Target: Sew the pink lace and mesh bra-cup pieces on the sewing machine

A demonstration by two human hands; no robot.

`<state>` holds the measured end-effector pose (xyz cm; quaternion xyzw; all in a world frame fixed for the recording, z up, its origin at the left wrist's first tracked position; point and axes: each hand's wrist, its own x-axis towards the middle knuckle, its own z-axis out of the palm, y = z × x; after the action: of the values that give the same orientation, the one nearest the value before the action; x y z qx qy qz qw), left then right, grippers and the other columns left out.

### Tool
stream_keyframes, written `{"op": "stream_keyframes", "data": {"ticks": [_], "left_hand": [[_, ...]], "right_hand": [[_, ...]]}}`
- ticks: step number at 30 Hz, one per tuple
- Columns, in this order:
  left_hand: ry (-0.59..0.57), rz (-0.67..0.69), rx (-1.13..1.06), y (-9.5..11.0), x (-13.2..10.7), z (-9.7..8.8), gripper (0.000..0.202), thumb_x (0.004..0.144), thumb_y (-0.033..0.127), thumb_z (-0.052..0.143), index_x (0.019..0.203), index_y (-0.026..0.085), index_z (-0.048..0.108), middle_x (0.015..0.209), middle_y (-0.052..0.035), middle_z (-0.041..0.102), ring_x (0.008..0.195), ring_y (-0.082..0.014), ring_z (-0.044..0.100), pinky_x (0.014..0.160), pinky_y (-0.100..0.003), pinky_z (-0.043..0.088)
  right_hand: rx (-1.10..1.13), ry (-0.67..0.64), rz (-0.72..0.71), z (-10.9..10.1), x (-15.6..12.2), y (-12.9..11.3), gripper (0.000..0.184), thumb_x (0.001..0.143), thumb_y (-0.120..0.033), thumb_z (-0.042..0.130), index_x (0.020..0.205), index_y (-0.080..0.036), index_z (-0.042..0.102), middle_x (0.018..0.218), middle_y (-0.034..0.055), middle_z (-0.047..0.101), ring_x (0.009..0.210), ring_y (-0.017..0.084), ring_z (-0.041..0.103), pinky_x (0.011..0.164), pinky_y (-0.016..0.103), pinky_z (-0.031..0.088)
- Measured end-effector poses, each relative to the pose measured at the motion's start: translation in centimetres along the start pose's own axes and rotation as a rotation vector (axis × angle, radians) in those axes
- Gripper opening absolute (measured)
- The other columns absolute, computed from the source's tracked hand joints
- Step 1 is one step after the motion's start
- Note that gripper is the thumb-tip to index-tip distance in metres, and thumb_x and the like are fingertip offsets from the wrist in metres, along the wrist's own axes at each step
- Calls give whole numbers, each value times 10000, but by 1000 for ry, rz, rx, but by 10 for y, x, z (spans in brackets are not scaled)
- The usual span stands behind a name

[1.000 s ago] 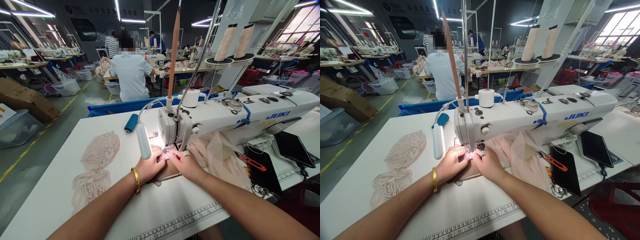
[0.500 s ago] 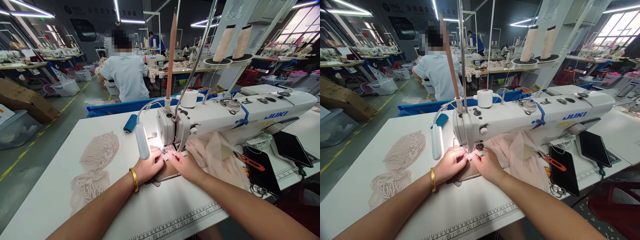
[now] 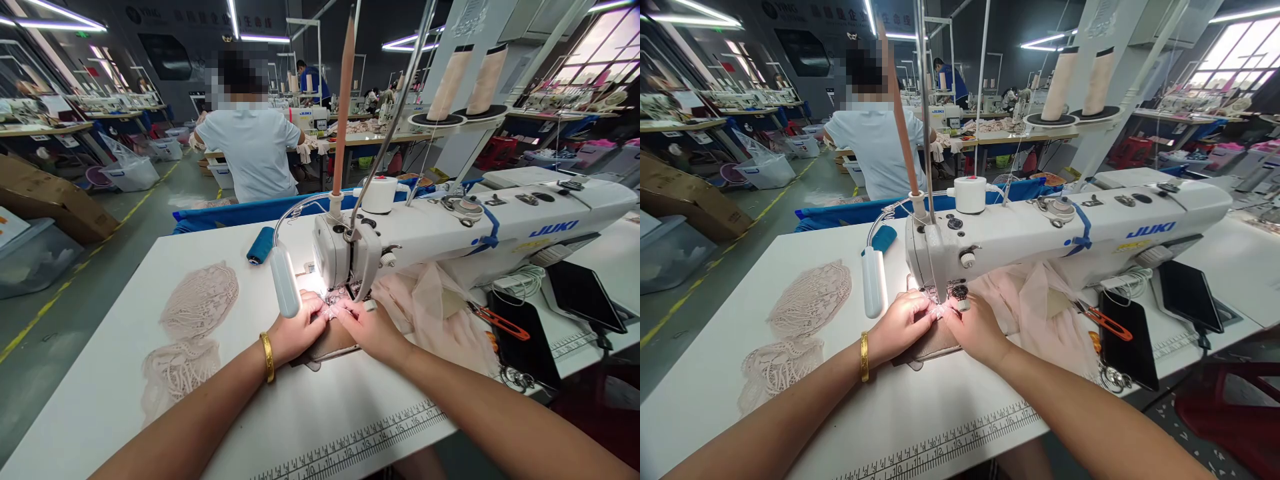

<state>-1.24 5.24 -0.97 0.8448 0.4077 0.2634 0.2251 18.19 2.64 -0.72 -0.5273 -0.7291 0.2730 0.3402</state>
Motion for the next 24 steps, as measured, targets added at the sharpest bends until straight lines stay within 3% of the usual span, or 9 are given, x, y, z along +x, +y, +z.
{"op": "stream_keyframes", "data": {"ticks": [7, 14, 24], "left_hand": [[-41, 6, -15, 0, 0, -3, 279, 960, 237, 472, 683, 211, 453, 724, -6, 564, 767, -187, 513, 818, -337, 429], [31, -64, 19, 5, 0, 4, 341, 868, 274, 557, 636, 225, 311, 625, 18, 457, 711, -182, 460, 761, -327, 418], [13, -4, 29, 2, -1, 3, 278, 903, 206, 487, 646, 218, 382, 677, 3, 502, 745, -183, 486, 776, -323, 435]], "right_hand": [[26, 0, 16, -1, -1, 0, 281, 947, -361, 453, 714, -230, 542, 777, 30, 670, 786, 221, 593, 735, 320, 445], [10, 31, 17, 0, 0, -1, 278, 926, -353, 469, 676, -234, 446, 728, 17, 631, 728, 206, 554, 705, 313, 414], [4, -17, 0, -2, 0, -3, 295, 944, -345, 451, 675, -233, 492, 676, 5, 600, 693, 198, 552, 669, 300, 406]]}}
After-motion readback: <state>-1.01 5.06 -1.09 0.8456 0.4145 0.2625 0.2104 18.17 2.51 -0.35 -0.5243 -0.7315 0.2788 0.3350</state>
